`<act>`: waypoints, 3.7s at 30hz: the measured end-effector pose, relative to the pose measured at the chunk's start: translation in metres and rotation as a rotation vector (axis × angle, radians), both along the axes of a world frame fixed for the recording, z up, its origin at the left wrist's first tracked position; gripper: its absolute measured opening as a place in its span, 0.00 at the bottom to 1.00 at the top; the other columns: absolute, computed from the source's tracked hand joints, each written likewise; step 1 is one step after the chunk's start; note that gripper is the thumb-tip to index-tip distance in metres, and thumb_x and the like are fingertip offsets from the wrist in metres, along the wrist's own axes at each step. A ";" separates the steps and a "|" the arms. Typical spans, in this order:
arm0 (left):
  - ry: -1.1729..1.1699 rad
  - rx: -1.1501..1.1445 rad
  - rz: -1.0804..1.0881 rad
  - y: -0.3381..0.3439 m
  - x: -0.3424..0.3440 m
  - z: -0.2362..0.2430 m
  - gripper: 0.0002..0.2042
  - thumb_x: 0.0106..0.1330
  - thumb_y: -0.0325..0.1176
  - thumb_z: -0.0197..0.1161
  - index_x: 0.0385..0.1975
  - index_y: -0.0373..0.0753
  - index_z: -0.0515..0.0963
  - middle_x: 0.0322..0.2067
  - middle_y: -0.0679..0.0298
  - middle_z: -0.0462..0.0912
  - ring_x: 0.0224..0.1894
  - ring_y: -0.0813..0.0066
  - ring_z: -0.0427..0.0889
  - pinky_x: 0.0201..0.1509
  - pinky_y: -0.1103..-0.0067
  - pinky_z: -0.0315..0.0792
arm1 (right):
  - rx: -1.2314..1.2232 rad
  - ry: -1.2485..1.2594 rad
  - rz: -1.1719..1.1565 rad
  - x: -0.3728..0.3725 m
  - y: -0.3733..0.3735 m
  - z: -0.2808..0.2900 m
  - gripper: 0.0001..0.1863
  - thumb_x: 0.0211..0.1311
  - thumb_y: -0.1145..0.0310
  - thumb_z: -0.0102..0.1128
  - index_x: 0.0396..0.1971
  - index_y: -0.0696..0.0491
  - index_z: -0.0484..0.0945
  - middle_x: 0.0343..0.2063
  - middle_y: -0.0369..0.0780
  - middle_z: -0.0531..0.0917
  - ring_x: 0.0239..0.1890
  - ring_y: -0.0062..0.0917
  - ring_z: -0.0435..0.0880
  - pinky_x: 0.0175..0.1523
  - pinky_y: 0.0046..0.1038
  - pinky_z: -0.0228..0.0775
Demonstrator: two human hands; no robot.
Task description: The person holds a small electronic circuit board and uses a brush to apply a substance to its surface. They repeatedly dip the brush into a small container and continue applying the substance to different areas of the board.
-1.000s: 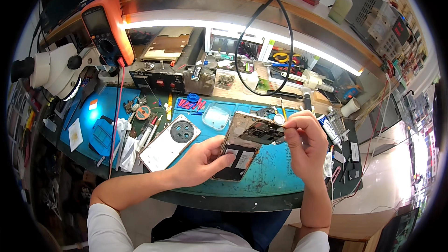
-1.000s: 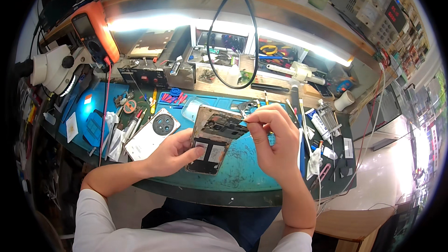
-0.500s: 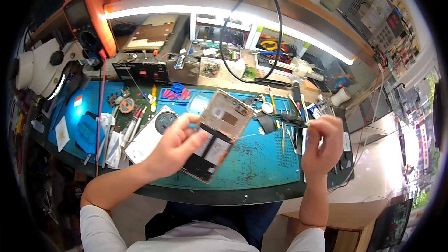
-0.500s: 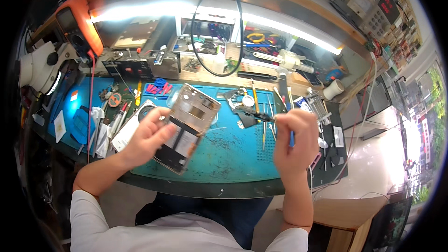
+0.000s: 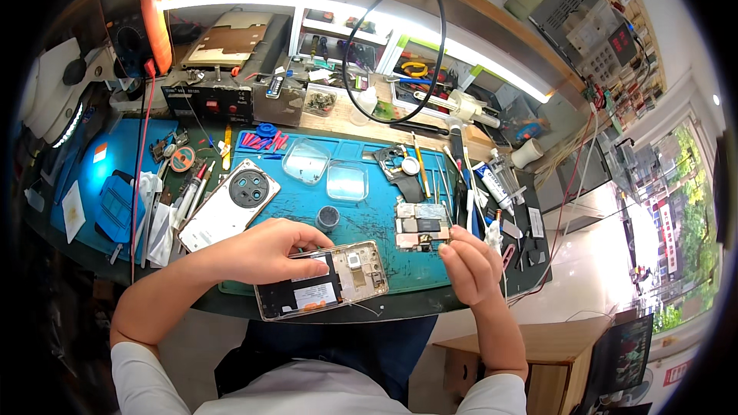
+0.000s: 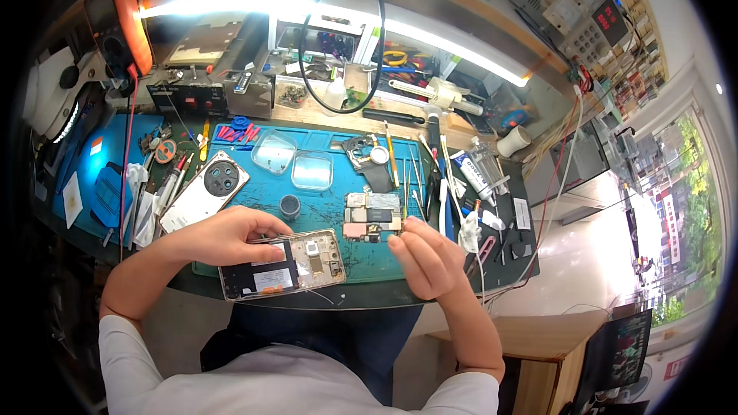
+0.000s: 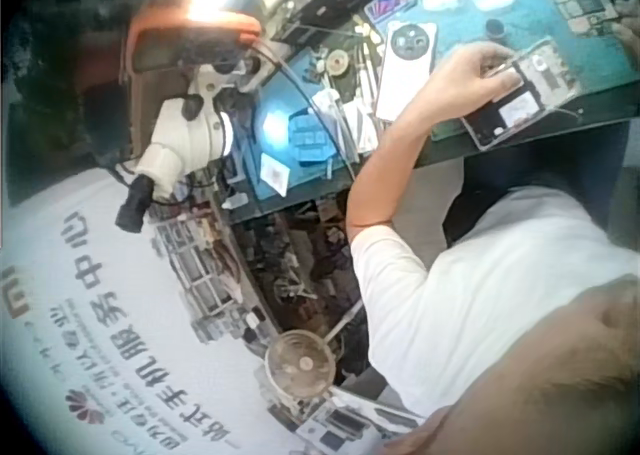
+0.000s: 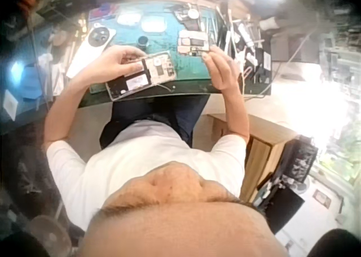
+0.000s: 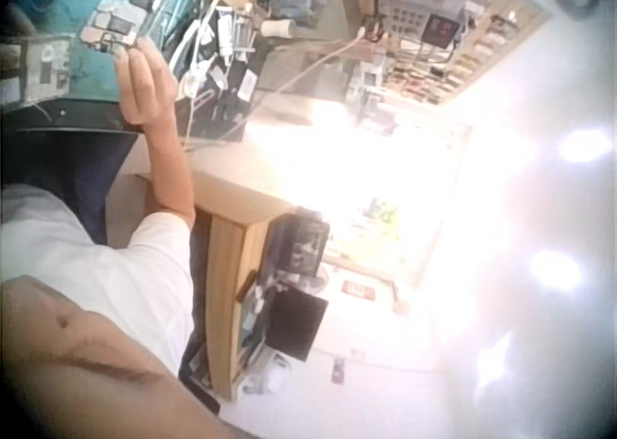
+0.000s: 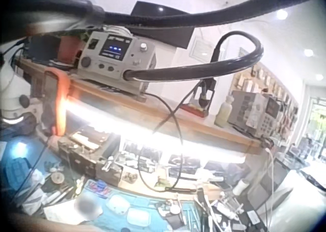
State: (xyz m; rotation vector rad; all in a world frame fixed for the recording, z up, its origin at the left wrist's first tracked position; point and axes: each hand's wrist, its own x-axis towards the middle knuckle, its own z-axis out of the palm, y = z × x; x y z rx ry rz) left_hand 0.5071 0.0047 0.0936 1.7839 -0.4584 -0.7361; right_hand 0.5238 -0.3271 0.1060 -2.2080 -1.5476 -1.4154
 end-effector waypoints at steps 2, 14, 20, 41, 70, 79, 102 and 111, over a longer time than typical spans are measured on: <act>-0.041 0.002 -0.020 0.001 0.002 -0.007 0.20 0.67 0.33 0.65 0.55 0.28 0.75 0.46 0.55 0.82 0.46 0.76 0.82 0.54 0.79 0.77 | -0.012 0.009 0.020 -0.002 0.002 0.000 0.11 0.52 0.81 0.65 0.37 0.63 0.82 0.35 0.42 0.79 0.38 0.34 0.86 0.41 0.29 0.87; -0.095 0.025 -0.012 0.000 -0.002 -0.008 0.20 0.66 0.40 0.64 0.51 0.31 0.78 0.41 0.51 0.85 0.44 0.63 0.84 0.49 0.72 0.76 | -0.039 0.031 0.046 0.002 0.013 0.000 0.11 0.50 0.81 0.67 0.36 0.62 0.82 0.35 0.42 0.79 0.38 0.34 0.86 0.40 0.29 0.86; -0.114 0.096 -0.060 0.000 0.001 -0.003 0.20 0.67 0.37 0.65 0.54 0.32 0.76 0.43 0.53 0.85 0.45 0.71 0.85 0.52 0.77 0.77 | 0.039 0.135 -0.040 0.034 0.033 -0.023 0.15 0.47 0.81 0.70 0.38 0.58 0.80 0.34 0.40 0.79 0.33 0.31 0.86 0.34 0.24 0.81; -0.160 0.127 -0.072 0.002 0.000 -0.001 0.20 0.67 0.40 0.64 0.53 0.34 0.77 0.43 0.51 0.84 0.45 0.64 0.85 0.51 0.74 0.77 | -0.039 0.316 -0.035 0.052 0.082 -0.039 0.09 0.52 0.76 0.68 0.33 0.60 0.79 0.32 0.40 0.78 0.30 0.27 0.83 0.29 0.25 0.74; -1.005 0.382 0.306 -0.026 -0.043 -0.009 0.17 0.54 0.27 0.69 0.45 0.33 0.79 0.41 0.58 0.80 0.44 0.58 0.77 0.49 0.69 0.71 | 0.290 0.579 -0.748 0.042 -0.056 0.016 0.06 0.63 0.68 0.60 0.35 0.51 0.83 0.32 0.40 0.85 0.33 0.36 0.84 0.37 0.33 0.75; -1.083 0.288 0.449 0.003 -0.079 -0.022 0.13 0.59 0.20 0.62 0.45 0.33 0.79 0.31 0.59 0.80 0.37 0.61 0.77 0.46 0.69 0.68 | 0.301 0.919 -1.060 0.022 -0.111 0.037 0.11 0.58 0.58 0.65 0.31 0.50 0.85 0.24 0.41 0.85 0.30 0.35 0.85 0.35 0.35 0.73; -1.213 0.250 0.427 -0.015 -0.090 -0.023 0.17 0.53 0.28 0.72 0.43 0.36 0.81 0.35 0.62 0.82 0.38 0.64 0.78 0.43 0.69 0.71 | 0.924 1.581 -0.365 -0.052 -0.106 0.021 0.11 0.64 0.69 0.55 0.41 0.58 0.81 0.30 0.37 0.82 0.25 0.15 0.79 0.23 0.17 0.68; -1.085 0.175 0.486 -0.034 -0.073 -0.016 0.19 0.50 0.26 0.73 0.45 0.38 0.80 0.37 0.63 0.83 0.38 0.63 0.79 0.43 0.70 0.69 | 0.562 1.880 0.328 -0.077 -0.014 -0.011 0.18 0.54 0.90 0.43 0.37 0.62 0.80 0.36 0.42 0.77 0.29 0.20 0.80 0.29 0.19 0.69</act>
